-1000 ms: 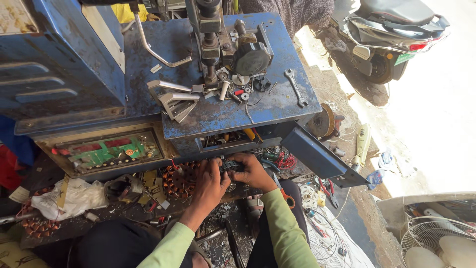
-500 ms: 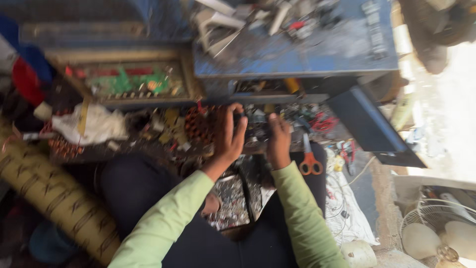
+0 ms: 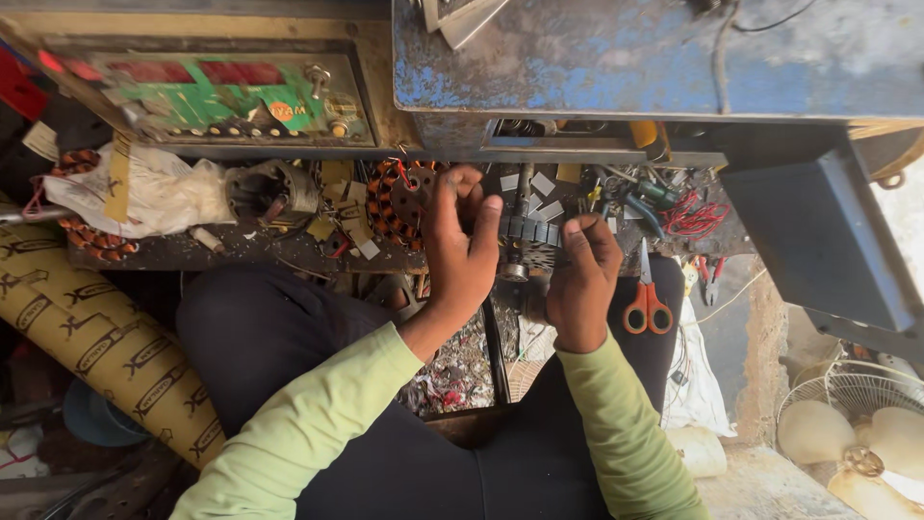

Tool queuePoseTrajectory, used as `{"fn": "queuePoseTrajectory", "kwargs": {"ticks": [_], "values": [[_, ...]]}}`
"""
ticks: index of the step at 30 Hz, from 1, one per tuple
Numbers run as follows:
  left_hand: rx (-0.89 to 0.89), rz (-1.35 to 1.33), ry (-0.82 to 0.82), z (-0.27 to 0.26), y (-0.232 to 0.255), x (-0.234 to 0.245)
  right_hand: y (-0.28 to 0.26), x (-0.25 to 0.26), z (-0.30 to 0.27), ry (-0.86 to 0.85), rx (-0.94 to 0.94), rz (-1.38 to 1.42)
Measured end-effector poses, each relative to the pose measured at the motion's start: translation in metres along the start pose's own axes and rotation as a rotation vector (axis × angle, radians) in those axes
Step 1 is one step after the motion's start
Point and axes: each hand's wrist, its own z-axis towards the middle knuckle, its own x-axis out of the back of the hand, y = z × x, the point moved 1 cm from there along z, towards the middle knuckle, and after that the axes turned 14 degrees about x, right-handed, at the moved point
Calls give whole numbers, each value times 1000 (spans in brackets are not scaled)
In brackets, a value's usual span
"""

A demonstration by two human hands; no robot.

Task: The person works on a fan motor component, using scissors to trim a small piece of tape and then applying the tape to the motor windings and central shaft area.

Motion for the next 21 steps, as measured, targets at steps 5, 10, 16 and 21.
{"fn": "queuePoseTrajectory", "kwargs": {"ticks": [5, 10, 16, 21], "values": [[50, 23, -38, -2, 15, 2, -19, -5, 3, -39, -73, 17], [86, 4, -104, -33, 18, 12, -34, -2, -18, 24, -75, -65], [163, -385, -257, -83, -2, 23, -31, 2, -40, 26, 319, -17], [-89, -470, -327, -101, -2, 25, -37, 14, -43, -17, 372, 34]]}}
